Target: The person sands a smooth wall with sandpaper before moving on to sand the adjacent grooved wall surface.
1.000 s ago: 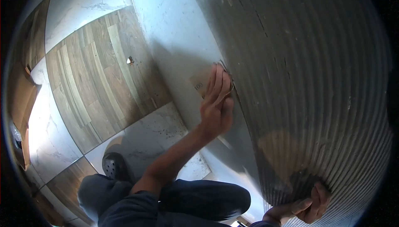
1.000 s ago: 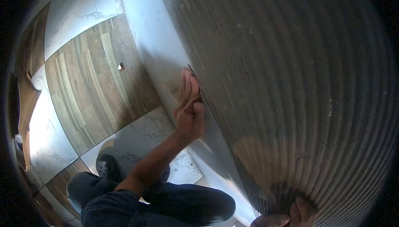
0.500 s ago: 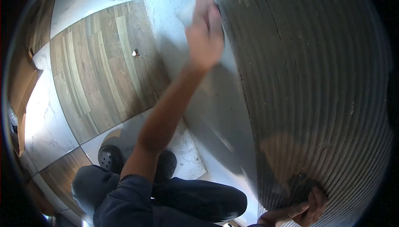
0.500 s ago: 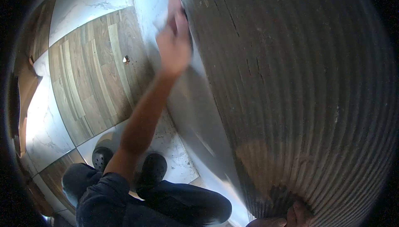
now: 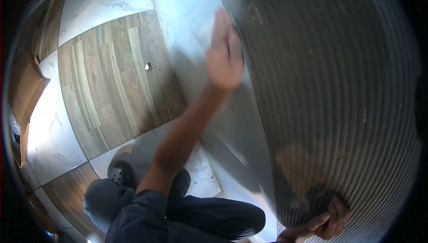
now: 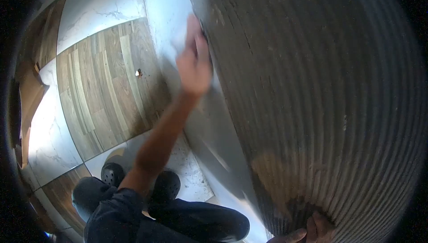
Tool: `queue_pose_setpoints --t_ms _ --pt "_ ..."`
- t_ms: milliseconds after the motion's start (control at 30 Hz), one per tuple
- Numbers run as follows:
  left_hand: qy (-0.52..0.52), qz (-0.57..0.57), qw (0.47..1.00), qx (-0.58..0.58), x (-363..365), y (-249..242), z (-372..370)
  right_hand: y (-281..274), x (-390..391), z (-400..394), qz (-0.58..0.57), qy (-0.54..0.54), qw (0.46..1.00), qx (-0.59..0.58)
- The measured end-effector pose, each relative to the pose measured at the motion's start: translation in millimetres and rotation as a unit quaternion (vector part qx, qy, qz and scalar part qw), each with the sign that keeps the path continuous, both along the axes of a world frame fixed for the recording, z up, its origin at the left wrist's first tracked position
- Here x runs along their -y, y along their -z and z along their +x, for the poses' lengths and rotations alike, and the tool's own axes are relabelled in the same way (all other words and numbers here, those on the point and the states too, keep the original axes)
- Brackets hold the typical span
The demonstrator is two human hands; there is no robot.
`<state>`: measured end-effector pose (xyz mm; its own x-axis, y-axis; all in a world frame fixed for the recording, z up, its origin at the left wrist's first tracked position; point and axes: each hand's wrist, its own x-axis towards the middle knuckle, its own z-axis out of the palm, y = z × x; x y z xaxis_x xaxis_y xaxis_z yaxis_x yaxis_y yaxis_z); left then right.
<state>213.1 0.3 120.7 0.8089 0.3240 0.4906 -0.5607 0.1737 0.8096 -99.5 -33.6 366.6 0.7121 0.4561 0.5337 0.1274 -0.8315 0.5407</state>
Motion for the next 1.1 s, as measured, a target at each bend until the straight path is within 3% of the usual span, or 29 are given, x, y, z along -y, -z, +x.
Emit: queue_pose_setpoints --t_ms 33,167,233,267,300,333,367,400,467,600,800,1000,1100 --pt "0.049 -0.07 0.996 0.026 0.0 1.6 -30.1 -1.0 2.2 0.2 0.001 -0.014 1.0 -0.004" --pt "0.046 -0.089 0.995 0.015 3.9 4.4 -25.8 -1.7 6.1 1.0 -0.008 -0.027 1.0 -0.011" --pt "0.102 -0.037 0.98 -0.166 -7.9 -9.2 25.5 0.5 3.5 -0.4 0.001 -0.032 0.999 -0.009" --pt "0.187 -0.068 0.966 -0.165 -21.2 -20.6 34.9 -1.2 1.0 -1.9 0.003 -0.023 1.0 -0.017" --pt "0.148 -0.058 0.971 -0.177 -12.8 -17.2 24.2 -0.6 -1.3 -1.4 0.002 -0.002 1.0 -0.017" --pt "0.12 -0.078 0.979 -0.147 -6.1 -15.7 2.8 -0.2 -3.1 -1.1 -0.001 0.016 1.0 -0.015" --pt "0.093 -0.096 0.984 -0.117 0.6 -14.1 -18.9 -6.9 -4.9 -29.1 -0.04 0.121 0.988 -0.083" --pt "0.077 -0.14 0.986 -0.048 -0.2 -11.9 -50.3 -7.9 -1.9 -29.8 -0.041 0.119 0.989 -0.081" --pt "0.075 0.023 0.997 -0.004 1.8 11.1 -100.0 -7.2 -0.9 -30.0 -0.04 0.11 0.99 -0.082" --pt "0.13 -0.032 0.991 -0.028 1.9 13.8 -94.0 -8.8 4.1 -32.0 -0.061 0.093 0.99 -0.091" --pt "0.131 -0.018 0.99 -0.039 5.8 5.8 -143.6 -7.4 -3.5 -28.7 -0.058 0.12 0.988 -0.083" --pt "0.166 -0.004 0.984 0.058 -0.5 24.6 -119.2 -7.6 -0.5 -32.9 -0.047 0.086 0.991 -0.095" --pt "0.127 -0.001 0.992 -0.022 9.5 5.7 -135.4 -9.7 1.6 -35.1 -0.054 0.08 0.99 -0.098"
